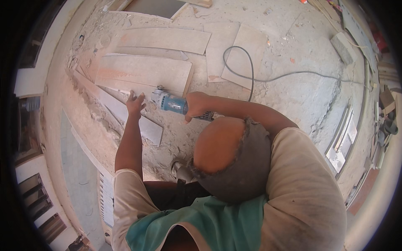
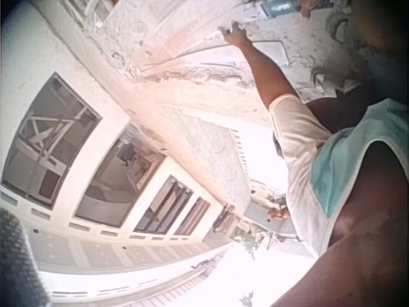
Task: The person uses an angle grinder to cut along a marked line on a piece of stone tile.
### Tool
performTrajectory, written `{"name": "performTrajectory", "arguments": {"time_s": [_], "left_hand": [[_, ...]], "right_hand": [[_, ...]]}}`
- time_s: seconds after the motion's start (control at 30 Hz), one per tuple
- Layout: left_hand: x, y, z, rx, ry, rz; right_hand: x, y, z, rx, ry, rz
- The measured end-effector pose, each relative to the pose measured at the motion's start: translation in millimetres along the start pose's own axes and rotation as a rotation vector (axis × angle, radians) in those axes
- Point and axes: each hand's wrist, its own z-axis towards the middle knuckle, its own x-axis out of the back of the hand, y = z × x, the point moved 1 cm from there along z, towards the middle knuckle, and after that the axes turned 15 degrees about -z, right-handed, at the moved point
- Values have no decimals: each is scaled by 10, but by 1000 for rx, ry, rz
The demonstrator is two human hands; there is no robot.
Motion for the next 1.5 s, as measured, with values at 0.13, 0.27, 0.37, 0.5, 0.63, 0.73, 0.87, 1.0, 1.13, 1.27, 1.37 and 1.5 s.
{"name": "performTrajectory", "arguments": {"time_s": [0.13,0.27,0.37,0.5,0.63,0.73,0.87,1.0,1.13,1.27,1.37,1.5], "left_hand": [[-3,5,-1,6,2,13],[-16,6,-3,4,22,23],[-16,9,-3,4,17,27],[-12,4,-2,5,6,28],[-12,2,1,6,3,23],[-15,4,1,7,11,36],[-14,8,-1,9,11,35],[-13,2,0,-3,9,21],[3,-1,4,-9,-21,23],[15,-18,14,-13,-23,14],[24,-39,33,-16,-21,8],[31,-69,69,-12,3,-13]], "right_hand": [[-11,13,-6,-6,-3,1],[-26,35,-11,-5,-16,10],[-51,41,-37,20,118,-6],[-62,61,-48,18,103,-9],[-63,67,-56,14,100,-14],[-61,73,-60,20,108,-11],[-60,82,-71,17,89,-6],[-66,84,-88,18,114,-17],[-60,87,-110,14,105,-22],[-42,85,-137,-2,78,-7],[-36,83,-159,-1,86,-7],[-36,91,-183,8,86,10]]}}
